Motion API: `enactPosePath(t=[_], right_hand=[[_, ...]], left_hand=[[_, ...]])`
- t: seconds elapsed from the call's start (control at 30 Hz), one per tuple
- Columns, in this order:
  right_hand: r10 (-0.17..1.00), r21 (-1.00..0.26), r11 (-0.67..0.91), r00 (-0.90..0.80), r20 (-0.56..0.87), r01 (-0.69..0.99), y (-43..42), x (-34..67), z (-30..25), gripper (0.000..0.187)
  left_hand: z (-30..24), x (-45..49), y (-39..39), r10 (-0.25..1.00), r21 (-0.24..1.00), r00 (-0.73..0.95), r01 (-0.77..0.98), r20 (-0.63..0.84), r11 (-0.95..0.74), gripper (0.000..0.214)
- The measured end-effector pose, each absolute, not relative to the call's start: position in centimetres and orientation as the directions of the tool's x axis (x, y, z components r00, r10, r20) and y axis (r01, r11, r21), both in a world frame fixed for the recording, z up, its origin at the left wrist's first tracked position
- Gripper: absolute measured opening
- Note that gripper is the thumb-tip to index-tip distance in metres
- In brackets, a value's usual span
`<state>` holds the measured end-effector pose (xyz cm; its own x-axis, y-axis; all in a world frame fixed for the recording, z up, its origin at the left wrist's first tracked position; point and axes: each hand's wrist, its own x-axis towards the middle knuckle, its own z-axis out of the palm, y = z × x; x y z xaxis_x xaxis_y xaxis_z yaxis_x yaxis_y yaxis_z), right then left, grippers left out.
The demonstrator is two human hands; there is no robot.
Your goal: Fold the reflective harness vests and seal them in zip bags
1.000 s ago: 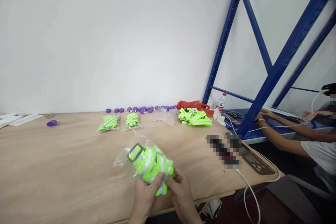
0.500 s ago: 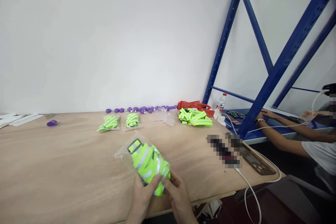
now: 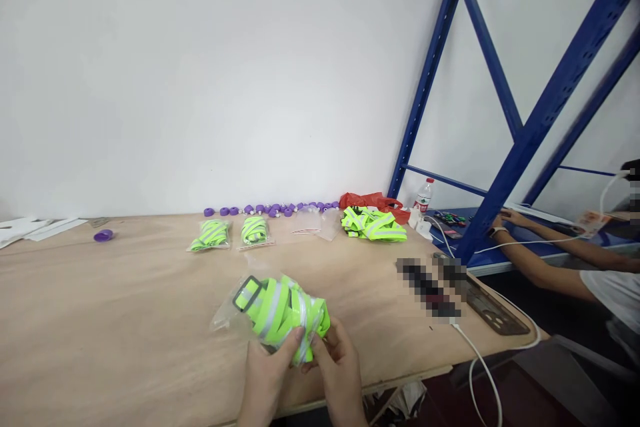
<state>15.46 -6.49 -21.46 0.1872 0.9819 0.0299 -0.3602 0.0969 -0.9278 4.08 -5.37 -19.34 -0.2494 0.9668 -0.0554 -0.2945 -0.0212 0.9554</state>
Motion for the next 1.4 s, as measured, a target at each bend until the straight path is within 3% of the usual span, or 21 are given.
enactPosePath(t=[0.27, 0.6, 0.73, 0.87, 1.0, 1.13, 1.4], right_hand=[[0.991, -0.899, 0.048, 0.133, -0.011, -0.435, -6.4, 14.9, -21.5, 0.044], [0.988, -0.858, -0.064, -0.154, 0.017, -0.509, -7.1, 15.6, -20.2, 0.040], [0.998, -0.893, 0.065, 0.020, 0.062, -0.445, -6.4, 14.8, -21.6, 0.024], [0.980, -0.949, 0.174, 0.142, 0.141, -0.261, -5.6, 14.6, -23.7, 0.010], [0.968, -0.980, 0.185, 0.187, 0.168, -0.076, -5.6, 14.8, -24.6, 0.012], [0.972, -0.970, 0.198, 0.154, 0.177, -0.139, -6.0, 14.3, -24.0, 0.017], [0.955, -0.954, 0.286, -0.048, 0.291, -0.095, -7.6, 14.4, -22.4, 0.029]], left_hand=[[-20.5, 5.8, -5.7, 0.939, 0.962, -0.342, -0.249, 0.022, -0.114, 0.048], [-21.1, 4.2, -5.7, 0.988, 0.964, -0.153, -0.261, 0.015, -0.055, 0.055], [-21.1, 4.7, -6.2, 0.985, 0.972, -0.173, -0.230, 0.000, -0.040, 0.050], [-21.4, 5.0, -6.4, 0.981, 0.965, -0.192, -0.251, 0.033, -0.081, 0.048], [-22.5, 4.3, -6.0, 0.984, 0.956, -0.160, -0.269, 0.073, -0.115, 0.047], [-23.1, 3.4, -5.4, 0.995, 0.957, -0.071, -0.276, 0.073, -0.090, 0.048], [-21.6, 3.8, -6.1, 0.992, 0.951, -0.123, -0.307, 0.011, -0.048, 0.046]])
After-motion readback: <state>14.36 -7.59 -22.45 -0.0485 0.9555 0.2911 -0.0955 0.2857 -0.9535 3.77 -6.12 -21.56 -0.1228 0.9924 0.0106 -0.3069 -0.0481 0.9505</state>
